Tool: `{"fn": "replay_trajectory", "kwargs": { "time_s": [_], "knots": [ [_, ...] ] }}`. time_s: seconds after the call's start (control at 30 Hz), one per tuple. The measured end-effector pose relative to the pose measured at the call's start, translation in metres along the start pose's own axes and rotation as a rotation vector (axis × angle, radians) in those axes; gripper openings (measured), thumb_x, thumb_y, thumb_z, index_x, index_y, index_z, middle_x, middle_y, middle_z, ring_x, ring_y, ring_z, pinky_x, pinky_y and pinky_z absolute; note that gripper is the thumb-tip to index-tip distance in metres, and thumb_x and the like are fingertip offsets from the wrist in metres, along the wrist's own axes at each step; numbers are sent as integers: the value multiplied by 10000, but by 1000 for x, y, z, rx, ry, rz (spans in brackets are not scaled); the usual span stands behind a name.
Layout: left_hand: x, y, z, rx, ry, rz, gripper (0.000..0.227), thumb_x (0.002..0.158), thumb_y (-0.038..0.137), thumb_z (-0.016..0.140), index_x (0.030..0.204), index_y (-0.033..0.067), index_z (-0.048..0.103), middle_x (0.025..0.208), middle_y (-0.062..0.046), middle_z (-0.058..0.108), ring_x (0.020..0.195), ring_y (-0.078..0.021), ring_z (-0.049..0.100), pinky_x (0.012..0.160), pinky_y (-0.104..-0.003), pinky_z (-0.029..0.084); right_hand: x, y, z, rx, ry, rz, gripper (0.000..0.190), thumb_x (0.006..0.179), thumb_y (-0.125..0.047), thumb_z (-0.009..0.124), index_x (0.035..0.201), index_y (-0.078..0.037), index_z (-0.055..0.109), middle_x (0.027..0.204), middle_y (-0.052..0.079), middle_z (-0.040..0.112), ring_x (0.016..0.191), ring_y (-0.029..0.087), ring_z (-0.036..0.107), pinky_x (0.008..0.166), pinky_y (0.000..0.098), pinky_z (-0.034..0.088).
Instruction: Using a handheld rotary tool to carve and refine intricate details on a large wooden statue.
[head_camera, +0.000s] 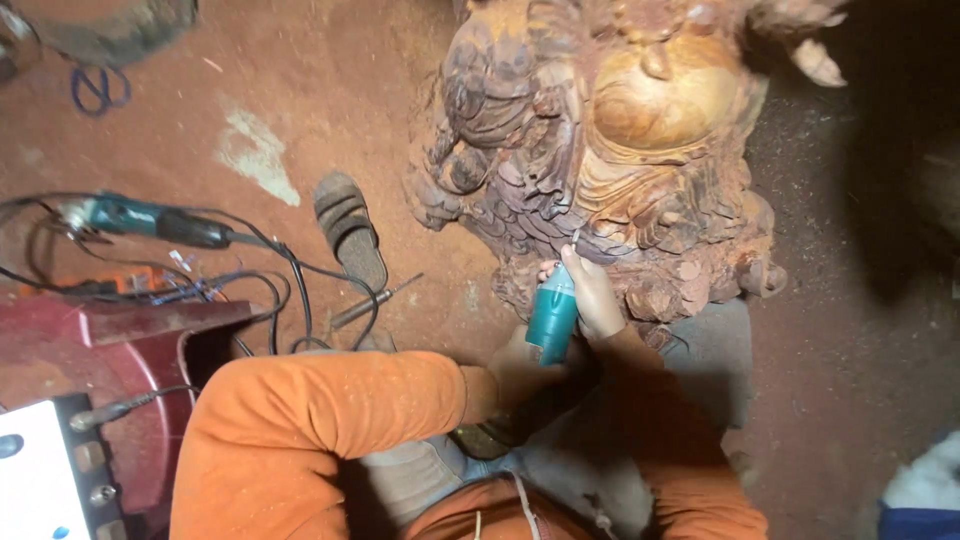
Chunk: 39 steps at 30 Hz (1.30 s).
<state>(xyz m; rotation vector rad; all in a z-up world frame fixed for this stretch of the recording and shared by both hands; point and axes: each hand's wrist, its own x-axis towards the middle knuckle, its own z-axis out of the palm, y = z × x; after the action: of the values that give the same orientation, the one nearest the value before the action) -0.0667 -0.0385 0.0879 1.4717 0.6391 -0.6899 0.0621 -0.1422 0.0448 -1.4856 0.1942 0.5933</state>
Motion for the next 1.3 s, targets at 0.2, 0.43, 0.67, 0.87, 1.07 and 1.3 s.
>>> {"fn": "replay_trajectory", "kwargs": {
  "time_s": [0.2, 0.43, 0.67, 0.87, 1.07, 1.3],
  "knots": [
    [-14, 20, -5, -5, -81, -11, 804, 679, 479, 829, 1319, 122, 498, 1279, -158, 645, 1208, -349, 622, 1055, -501, 516, -5, -20, -9, -504, 162, 19, 478, 1008, -498, 624, 1049, -49, 783, 1066, 179, 745, 1103, 280, 661, 1103, 444, 426],
    [-16, 29, -16, -59, -180, -34, 1073, 670, 516, 862, 1474, 39, 335, 1343, -214, 555, 1279, -368, 552, 1084, -528, 469, -31, -54, 18, -302, 173, -19, 442, 1035, -445, 580, 1018, -65, 803, 898, 113, 732, 899, 200, 666, 1016, 367, 519],
    [-22, 41, -18, 25, -220, 4, 1153, 740, 497, 770, 1564, -38, 165, 1366, -238, 528, 1274, -408, 546, 1066, -528, 472, -18, -49, 3, -288, 214, -18, 416, 1043, -411, 580, 1022, -60, 803, 936, 94, 752, 920, 170, 669, 1030, 356, 510],
    [-9, 29, -10, 29, -218, 1, 1194, 700, 552, 802, 1551, -31, 201, 1347, -242, 538, 1266, -415, 551, 1066, -537, 471, -29, -60, 14, -270, 215, -21, 420, 1027, -421, 601, 989, -60, 812, 913, 108, 762, 906, 182, 695, 1024, 363, 517],
    [-11, 29, -6, 18, -197, 0, 1155, 680, 554, 813, 1519, -22, 265, 1350, -270, 531, 1265, -431, 553, 1078, -542, 460, -41, -69, 20, -318, 184, -54, 449, 1030, -431, 583, 968, -54, 819, 909, 140, 767, 920, 224, 711, 1045, 390, 495],
    [-12, 30, -6, 49, -186, -18, 1088, 671, 530, 827, 1492, 10, 336, 1346, -248, 563, 1273, -417, 559, 1090, -519, 456, -31, -55, 7, -435, 180, -17, 448, 1038, -457, 554, 994, -107, 830, 948, 112, 780, 993, 242, 715, 1075, 379, 458]
  ]
}}
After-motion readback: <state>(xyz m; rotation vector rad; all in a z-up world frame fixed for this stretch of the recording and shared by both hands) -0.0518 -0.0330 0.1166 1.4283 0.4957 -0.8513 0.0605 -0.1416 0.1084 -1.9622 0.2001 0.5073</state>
